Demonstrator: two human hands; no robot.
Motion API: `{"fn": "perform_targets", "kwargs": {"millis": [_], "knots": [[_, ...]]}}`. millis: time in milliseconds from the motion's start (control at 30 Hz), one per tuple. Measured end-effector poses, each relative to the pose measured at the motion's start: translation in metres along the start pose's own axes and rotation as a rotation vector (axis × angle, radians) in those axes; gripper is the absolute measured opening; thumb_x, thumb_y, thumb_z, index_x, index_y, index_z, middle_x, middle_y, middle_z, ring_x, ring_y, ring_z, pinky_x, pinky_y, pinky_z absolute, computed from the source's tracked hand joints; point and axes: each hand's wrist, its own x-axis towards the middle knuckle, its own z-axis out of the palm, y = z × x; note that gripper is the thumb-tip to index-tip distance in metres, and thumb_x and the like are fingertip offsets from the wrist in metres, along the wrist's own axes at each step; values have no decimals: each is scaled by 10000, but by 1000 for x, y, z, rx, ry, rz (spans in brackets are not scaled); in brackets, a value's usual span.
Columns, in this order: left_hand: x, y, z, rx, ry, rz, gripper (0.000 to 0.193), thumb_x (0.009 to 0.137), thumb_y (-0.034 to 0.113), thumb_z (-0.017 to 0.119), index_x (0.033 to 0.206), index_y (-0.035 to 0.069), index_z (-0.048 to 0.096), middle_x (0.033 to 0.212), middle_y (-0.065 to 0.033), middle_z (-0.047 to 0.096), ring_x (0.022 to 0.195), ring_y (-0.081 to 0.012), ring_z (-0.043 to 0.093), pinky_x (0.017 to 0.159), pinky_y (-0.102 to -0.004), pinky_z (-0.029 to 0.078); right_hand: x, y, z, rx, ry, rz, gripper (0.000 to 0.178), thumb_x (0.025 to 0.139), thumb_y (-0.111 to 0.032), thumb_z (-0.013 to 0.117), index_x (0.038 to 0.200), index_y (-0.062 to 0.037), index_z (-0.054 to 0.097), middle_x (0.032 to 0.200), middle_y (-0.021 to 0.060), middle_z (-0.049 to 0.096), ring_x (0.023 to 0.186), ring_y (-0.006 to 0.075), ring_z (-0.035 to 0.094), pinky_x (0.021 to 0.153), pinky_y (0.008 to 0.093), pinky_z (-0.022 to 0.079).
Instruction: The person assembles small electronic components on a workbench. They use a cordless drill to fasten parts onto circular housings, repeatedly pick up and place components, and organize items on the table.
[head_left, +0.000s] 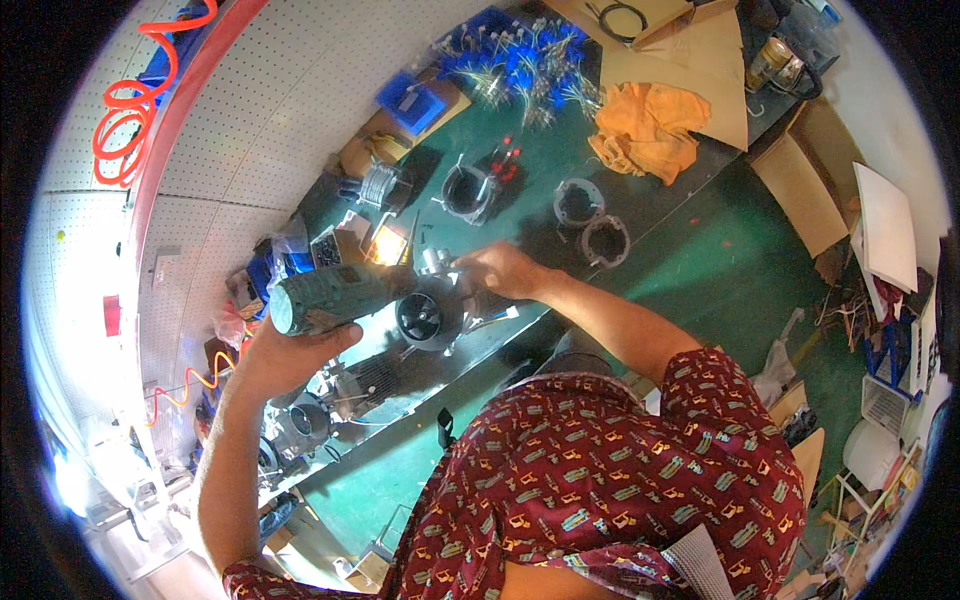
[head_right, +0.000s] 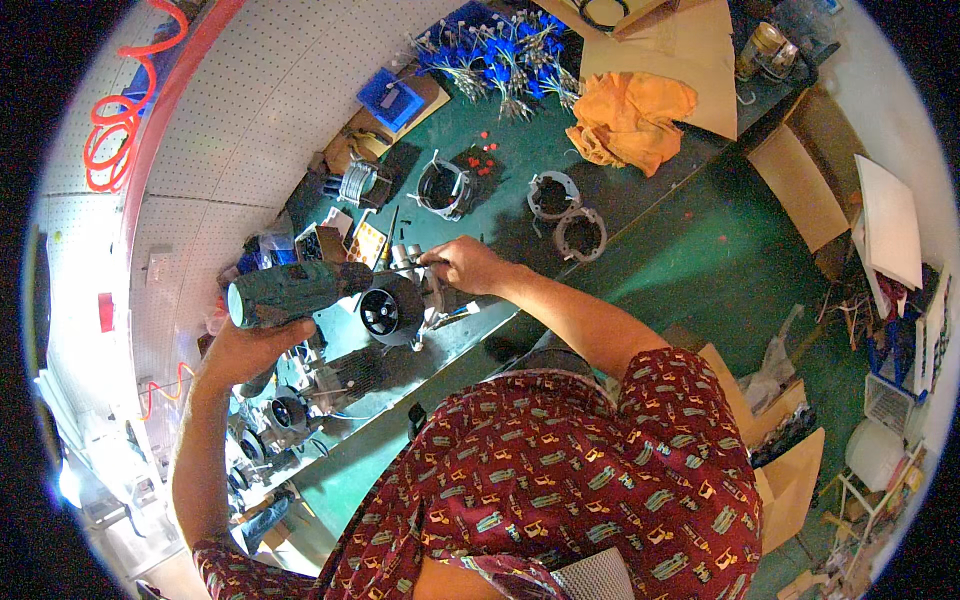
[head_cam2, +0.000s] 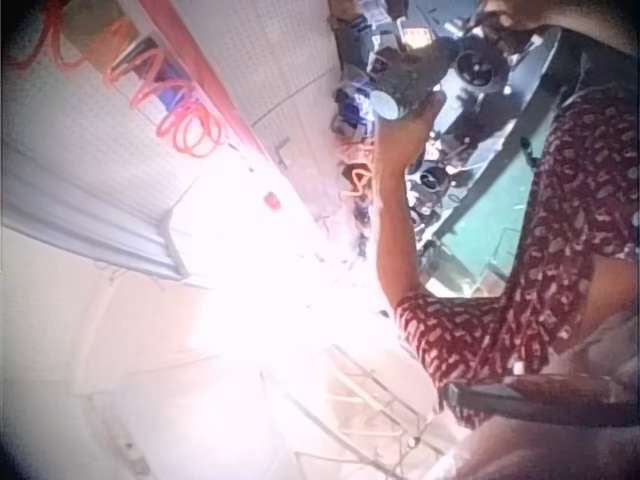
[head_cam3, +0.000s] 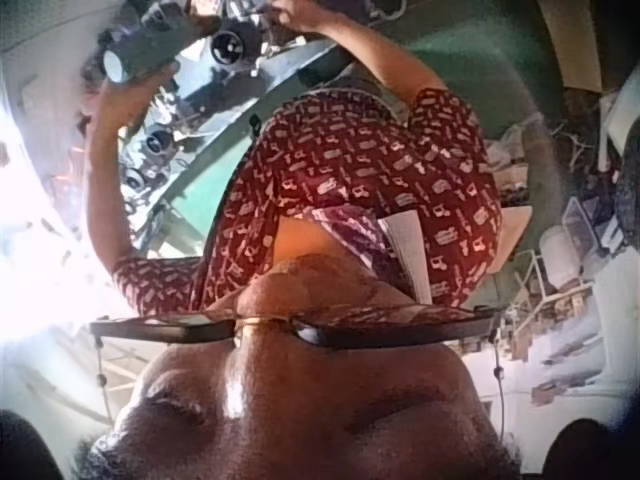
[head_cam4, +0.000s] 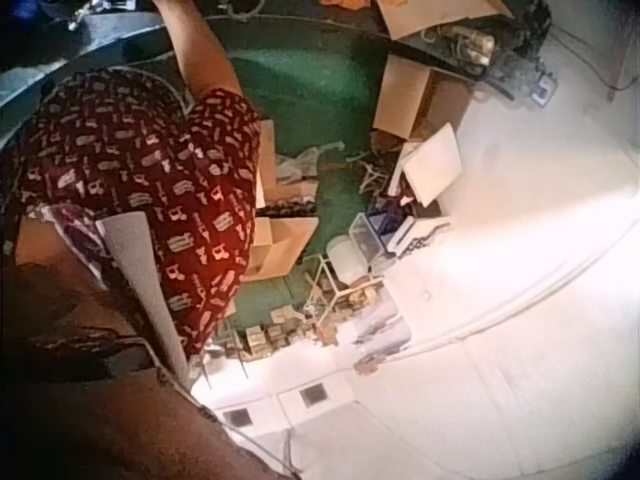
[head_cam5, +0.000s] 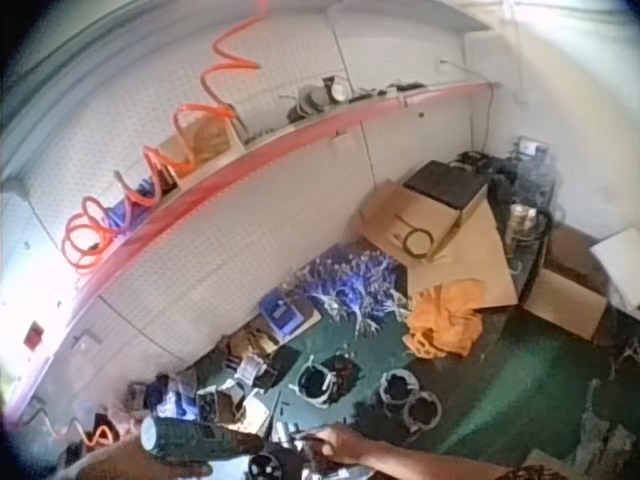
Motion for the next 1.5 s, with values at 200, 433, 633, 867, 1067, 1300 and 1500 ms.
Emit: {"fn": "perform_targets", "kwargs": {"millis": [200, 433, 633, 867, 1067, 1300, 1500], "knots": [[5, -8, 6, 4, -19, 63, 474, 831, 189, 817, 1233, 32, 618, 1024, -41, 703, 912, -114, 623, 805, -303, 526, -6, 6, 9, -7, 61, 42, 470, 798, -327, 745, 1153, -25, 694, 986, 221, 716, 905, 354, 706, 792, 413, 539], [14, 10, 1, 197, -4, 135, 478, 811, 312, 835, 1168, 57, 646, 982, -67, 705, 895, -159, 650, 819, -339, 530, -13, 23, 30, 180, 126, 120, 549, 755, -344, 799, 1184, -24, 677, 957, 224, 720, 861, 302, 712, 774, 397, 535], [21, 7, 5, 185, -29, 63, 454, 824, 290, 822, 1168, 55, 641, 960, -55, 703, 890, -156, 654, 808, -335, 534, -13, 12, 25, 106, 154, 100, 514, 723, -282, 797, 1169, -46, 694, 943, 198, 734, 833, 272, 718, 765, 365, 542], [20, 10, 12, 122, -55, 90, 409, 826, 255, 808, 1148, 55, 656, 946, -47, 709, 872, -142, 656, 791, -328, 533, -13, 7, 26, 210, 128, 178, 483, 741, -232, 786, 1178, -49, 696, 899, 151, 746, 789, 200, 695, 745, 350, 539], [13, 21, 20, 154, -20, 71, 367, 817, 231, 793, 1114, 47, 683, 971, -83, 725, 864, -174, 679, 794, -333, 535, -18, 7, 16, 442, 194, 280, 370, 809, -206, 750, 1126, -19, 715, 928, 108, 749, 828, 151, 660, 753, 322, 521], [-13, 25, 21, 51, 130, -53, 420, 826, 241, 816, 1184, 69, 680, 1045, -63, 734, 916, -146, 684, 829, -329, 536, -33, 105, -17, -309, 334, 430, 356, 866, -363, 672, 892, -11, 711, 947, 231, 694, 931, 426, 666, 802, 502, 525], [-60, -14, 44, -122, 384, -128, 423, 839, 205, 815, 1187, 33, 647, 1038, -65, 710, 921, -164, 661, 844, -342, 545, -6, 124, 12, -540, 146, 739, 326, 794, -351, 744, 933, -57, 718, 945, 211, 708, 948, 395, 689, 829, 510, 546]]}}
